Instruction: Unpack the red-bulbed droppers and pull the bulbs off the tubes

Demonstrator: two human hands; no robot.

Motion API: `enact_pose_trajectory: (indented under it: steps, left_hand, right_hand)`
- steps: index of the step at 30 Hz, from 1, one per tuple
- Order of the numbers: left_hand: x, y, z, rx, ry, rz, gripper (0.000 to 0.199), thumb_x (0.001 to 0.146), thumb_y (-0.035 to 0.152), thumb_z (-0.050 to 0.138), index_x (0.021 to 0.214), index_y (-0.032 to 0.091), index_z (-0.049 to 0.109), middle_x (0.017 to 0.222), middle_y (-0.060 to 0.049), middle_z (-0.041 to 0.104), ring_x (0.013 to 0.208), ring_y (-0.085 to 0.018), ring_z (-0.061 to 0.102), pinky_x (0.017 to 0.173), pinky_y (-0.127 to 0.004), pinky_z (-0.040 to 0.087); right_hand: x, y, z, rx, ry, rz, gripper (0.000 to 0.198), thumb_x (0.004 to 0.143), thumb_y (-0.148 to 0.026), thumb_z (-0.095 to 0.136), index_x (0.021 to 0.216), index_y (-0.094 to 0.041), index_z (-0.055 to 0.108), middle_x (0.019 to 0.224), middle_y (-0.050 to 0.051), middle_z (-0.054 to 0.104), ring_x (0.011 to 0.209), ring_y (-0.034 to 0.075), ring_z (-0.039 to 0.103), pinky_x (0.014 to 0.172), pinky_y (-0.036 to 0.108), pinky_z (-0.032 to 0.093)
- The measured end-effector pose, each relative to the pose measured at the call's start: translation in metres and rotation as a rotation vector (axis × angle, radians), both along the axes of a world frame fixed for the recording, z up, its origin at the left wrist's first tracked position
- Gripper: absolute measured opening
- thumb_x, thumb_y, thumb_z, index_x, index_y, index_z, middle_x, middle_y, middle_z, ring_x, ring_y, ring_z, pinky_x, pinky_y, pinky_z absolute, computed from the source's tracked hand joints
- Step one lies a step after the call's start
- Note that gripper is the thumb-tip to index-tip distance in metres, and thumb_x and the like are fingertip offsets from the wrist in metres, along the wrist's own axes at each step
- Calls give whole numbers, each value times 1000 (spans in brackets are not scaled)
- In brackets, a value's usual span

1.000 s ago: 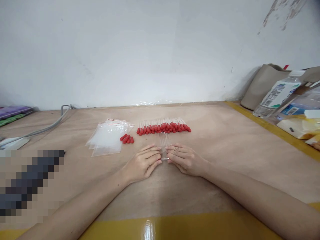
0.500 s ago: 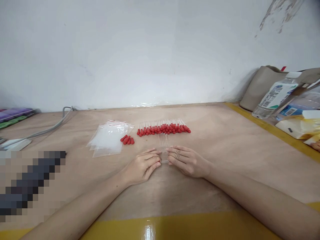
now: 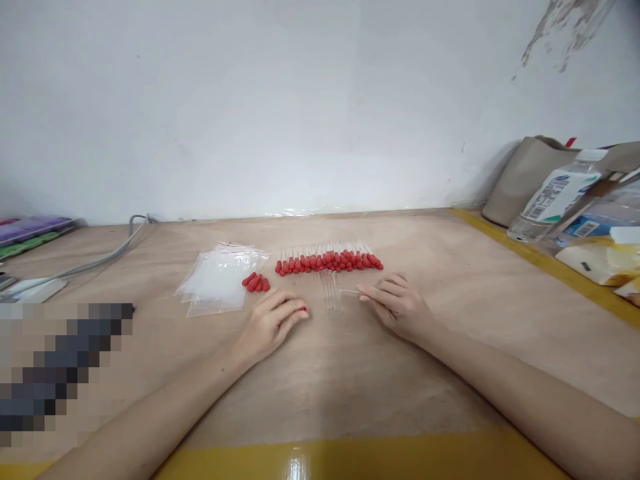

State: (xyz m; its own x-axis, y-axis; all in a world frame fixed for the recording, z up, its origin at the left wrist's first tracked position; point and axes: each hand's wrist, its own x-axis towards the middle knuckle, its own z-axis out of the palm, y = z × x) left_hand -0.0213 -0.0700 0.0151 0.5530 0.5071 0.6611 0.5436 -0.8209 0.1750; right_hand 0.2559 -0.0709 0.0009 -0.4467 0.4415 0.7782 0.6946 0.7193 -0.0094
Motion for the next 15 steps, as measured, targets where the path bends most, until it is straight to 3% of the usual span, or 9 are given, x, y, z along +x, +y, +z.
enact_pose_trajectory:
  steps: [3, 6, 8, 12, 15]
  left_hand:
    - [-13, 14, 11, -71, -85, 211, 21, 86, 25, 46, 96, 17, 62, 82, -5, 57, 75, -14, 54, 67, -26, 46]
    - [-38, 36, 27, -202, -68, 469, 27, 84, 30, 43, 94, 17, 64, 79, -5, 56, 83, -19, 54, 68, -29, 46]
    - [-56, 50, 37, -333, -70, 598, 30, 80, 30, 43, 99, 16, 62, 79, -5, 57, 78, -19, 56, 66, -29, 45]
    - [-79, 71, 52, -600, -75, 649, 38, 71, 36, 52, 106, 20, 56, 83, -3, 62, 70, -16, 59, 58, -25, 44]
    - [-81, 77, 54, -673, -58, 649, 40, 66, 42, 57, 99, 20, 57, 80, -2, 63, 69, -16, 59, 56, -24, 43]
  right_hand:
    - [-4, 2, -1, -95, -3, -143, 22, 85, -21, 47, 100, -19, 62, 72, 4, 65, 72, 16, 56, 69, 32, 38]
    - [-11, 4, 2, -194, 30, -180, 25, 85, -20, 43, 104, -19, 59, 84, 5, 67, 79, 17, 57, 72, 31, 35]
    - [-15, 8, 6, -227, 50, -193, 20, 84, -20, 44, 98, -19, 59, 84, 5, 67, 79, 17, 58, 73, 30, 34]
    - [-23, 18, 9, -181, -15, -207, 15, 82, -19, 44, 79, -18, 58, 69, 2, 65, 67, 15, 57, 71, 30, 31]
    - [-28, 22, 7, -121, -23, -217, 14, 80, -17, 44, 76, -17, 58, 65, 1, 65, 63, 14, 56, 72, 30, 30]
